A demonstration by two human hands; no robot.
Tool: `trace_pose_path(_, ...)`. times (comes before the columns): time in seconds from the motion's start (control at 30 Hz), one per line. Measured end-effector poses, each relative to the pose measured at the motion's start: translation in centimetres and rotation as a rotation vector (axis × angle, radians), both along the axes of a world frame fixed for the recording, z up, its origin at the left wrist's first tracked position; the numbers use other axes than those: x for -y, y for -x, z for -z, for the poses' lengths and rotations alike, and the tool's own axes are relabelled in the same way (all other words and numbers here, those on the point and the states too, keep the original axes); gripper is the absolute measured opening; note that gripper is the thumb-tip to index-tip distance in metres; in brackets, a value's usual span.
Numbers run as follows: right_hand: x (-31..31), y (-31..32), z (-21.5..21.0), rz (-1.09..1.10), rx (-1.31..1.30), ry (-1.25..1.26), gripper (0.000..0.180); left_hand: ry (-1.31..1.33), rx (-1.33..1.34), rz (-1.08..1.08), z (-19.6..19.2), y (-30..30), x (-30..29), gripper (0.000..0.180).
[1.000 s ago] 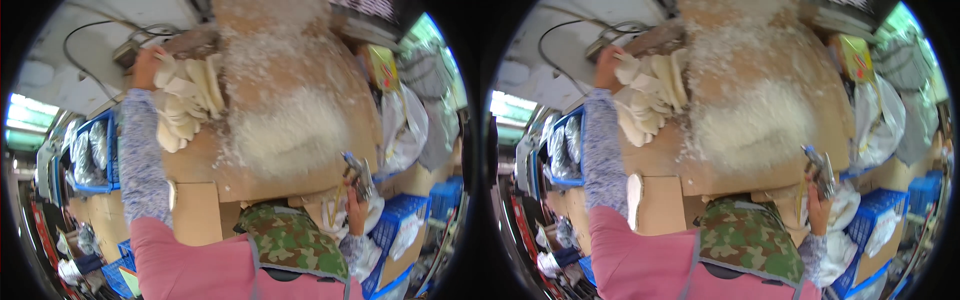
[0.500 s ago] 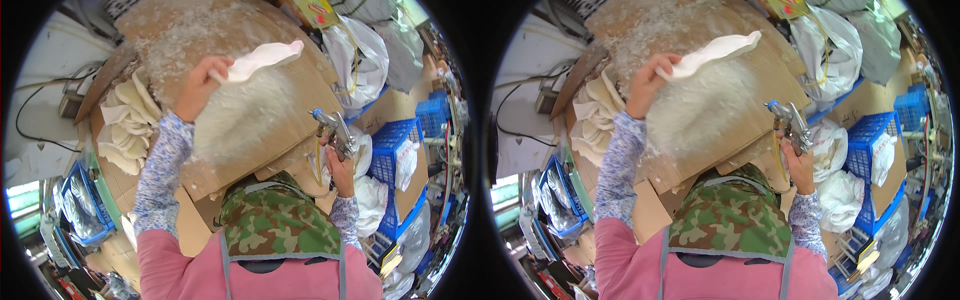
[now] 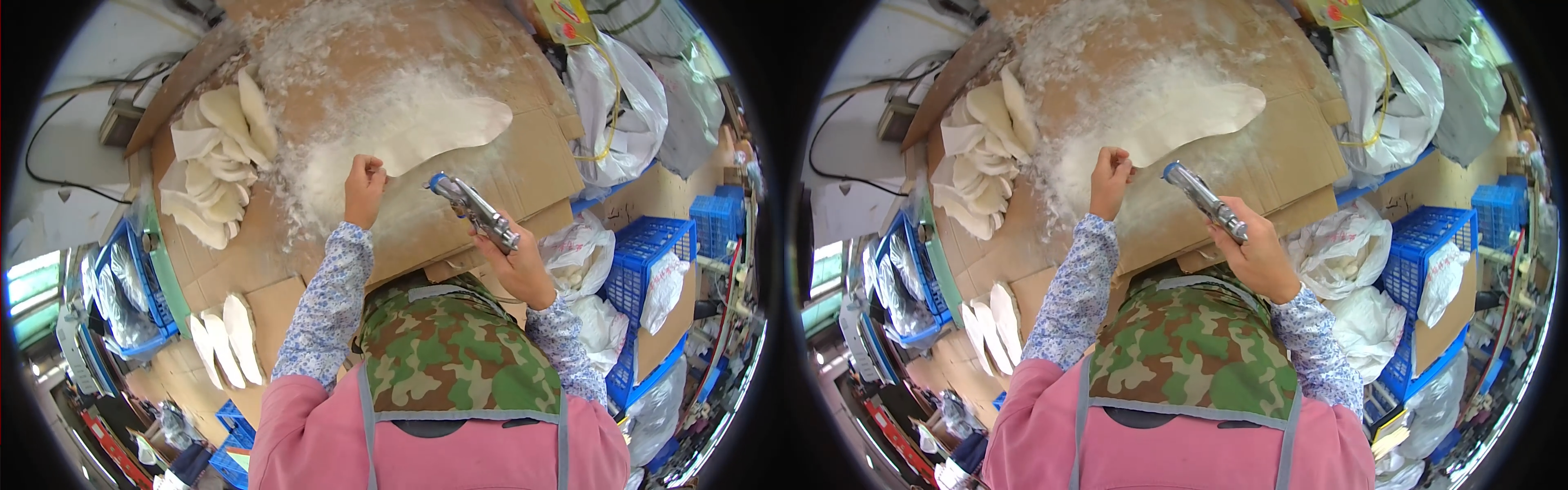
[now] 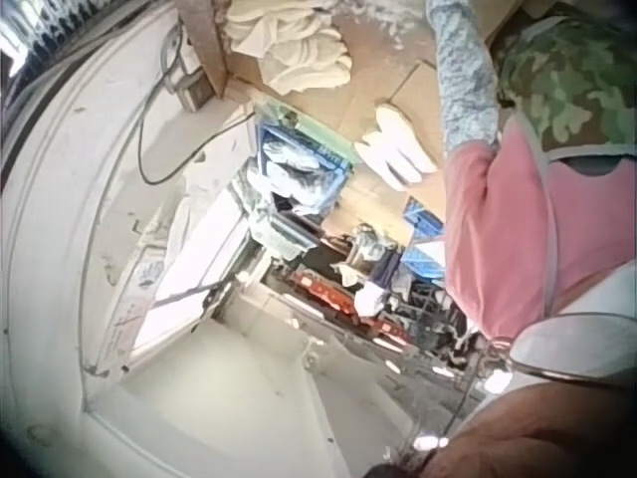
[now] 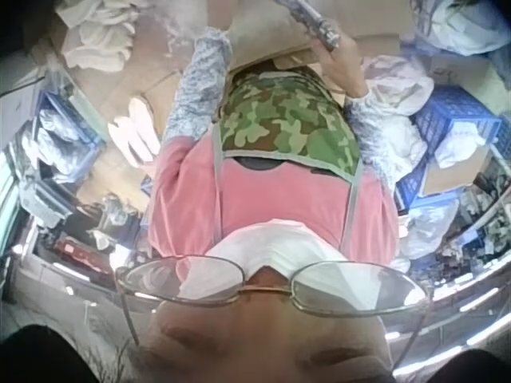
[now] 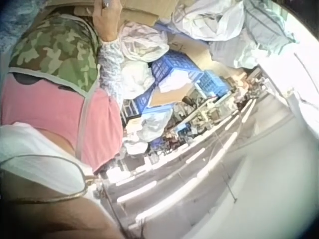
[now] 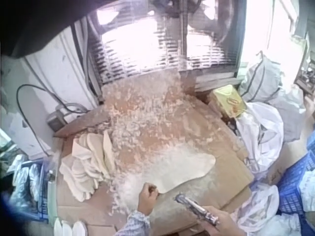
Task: Spraying adhesive onto shoe insoles using a pneumatic spray gun and stacking them.
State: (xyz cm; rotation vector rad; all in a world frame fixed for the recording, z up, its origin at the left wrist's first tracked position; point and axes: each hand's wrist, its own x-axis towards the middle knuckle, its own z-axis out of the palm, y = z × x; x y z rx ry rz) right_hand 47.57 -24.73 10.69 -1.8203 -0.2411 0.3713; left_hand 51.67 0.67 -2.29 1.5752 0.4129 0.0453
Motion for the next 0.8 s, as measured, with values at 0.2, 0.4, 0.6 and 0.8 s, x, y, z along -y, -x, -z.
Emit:
trace_pose_path(0.2,-0.6,-2.2,1.0,0.092,0.112,0.244,0.022,-0.174,0.007,-0.107,1.3,-0.6,0.2,0.013)
trace_pose_path(0.4,-0.5,-2.0,1.1,-0.029,0.169,0.194,0.021,-0.062,-0.034,-0.087,-0.3,-0.3,0.6,0.015)
trace_pose_path(0.6,1.2,-2.9,0.8,0.098,0.002,0.163,0.022,-1.032,0.205,-0.123,-1.5,-0.7,2.0,0.027)
trace_pose_path(0.8,2.0,-2.4,-0.5,0.135,-0.281,0.156,0.027,-1.119,0.335,0.114,-0.3,-4.3,4.6,0.02)
